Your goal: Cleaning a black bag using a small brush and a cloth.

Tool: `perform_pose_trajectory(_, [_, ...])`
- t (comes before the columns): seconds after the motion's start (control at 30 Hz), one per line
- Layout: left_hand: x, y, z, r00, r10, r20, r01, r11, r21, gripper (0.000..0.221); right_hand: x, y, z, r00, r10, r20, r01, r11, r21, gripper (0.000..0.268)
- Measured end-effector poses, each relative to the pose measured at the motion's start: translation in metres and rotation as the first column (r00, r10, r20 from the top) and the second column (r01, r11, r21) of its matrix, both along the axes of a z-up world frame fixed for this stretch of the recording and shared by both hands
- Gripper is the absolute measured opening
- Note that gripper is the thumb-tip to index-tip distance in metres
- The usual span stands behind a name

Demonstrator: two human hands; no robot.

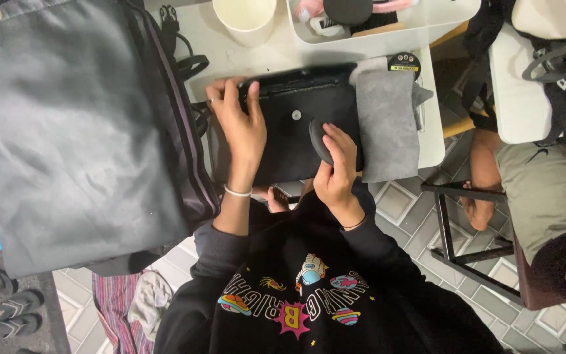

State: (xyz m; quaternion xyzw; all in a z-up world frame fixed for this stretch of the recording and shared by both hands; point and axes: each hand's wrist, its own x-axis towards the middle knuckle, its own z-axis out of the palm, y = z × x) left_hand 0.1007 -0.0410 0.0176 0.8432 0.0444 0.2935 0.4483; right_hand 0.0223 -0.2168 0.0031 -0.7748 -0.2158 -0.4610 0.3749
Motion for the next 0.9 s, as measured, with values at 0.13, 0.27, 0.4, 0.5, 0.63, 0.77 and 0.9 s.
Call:
perform_pose_trajectory(0.13, [-0.008,-0.003,0.029,0.992,-0.012,0.125,0.018,0.999,-0.051,0.011,0.006,0.000,0.007,1.000,0.003,0.028,-0.003,1.000,0.006,0.024])
perform_pose_trajectory(0.27, [-0.005,0.002,0.024,0.988,0.034,0.148,-0.025,0.998,-0.065,0.011,0.007,0.005,0.008,1.000,0.012,0.026,-0.011,1.000,-0.011,0.025])
perform_pose_trajectory(0.4, [0.000,-0.001,0.004,0.990,0.005,0.139,0.011,0.994,-0.111,0.010,0.008,0.005,0.010,1.000,0.018,-0.017,-0.018,1.000,-0.003,0.026])
perform_pose_trajectory(0.5, [-0.006,0.005,-0.008,0.994,-0.064,0.084,0.073,0.991,-0.116,0.028,0.011,0.007,0.014,0.998,0.031,-0.053,-0.031,1.000,-0.005,0.027])
perform_pose_trajectory(0.63, [-0.031,0.012,0.010,0.988,-0.144,0.047,0.150,0.968,-0.199,0.039,0.003,0.007,0.021,0.983,0.066,-0.170,-0.051,0.995,0.088,0.027])
perform_pose_trajectory(0.77, [-0.060,0.025,0.036,0.972,-0.235,-0.018,0.235,0.972,0.026,0.030,0.000,-0.004,-0.003,0.940,0.051,-0.338,0.075,0.935,0.348,0.037])
perform_pose_trajectory(0.9, [-0.077,0.040,-0.009,0.956,-0.264,-0.128,0.285,0.939,0.192,0.042,0.012,-0.027,0.027,0.872,0.211,-0.441,0.030,0.877,0.479,0.037])
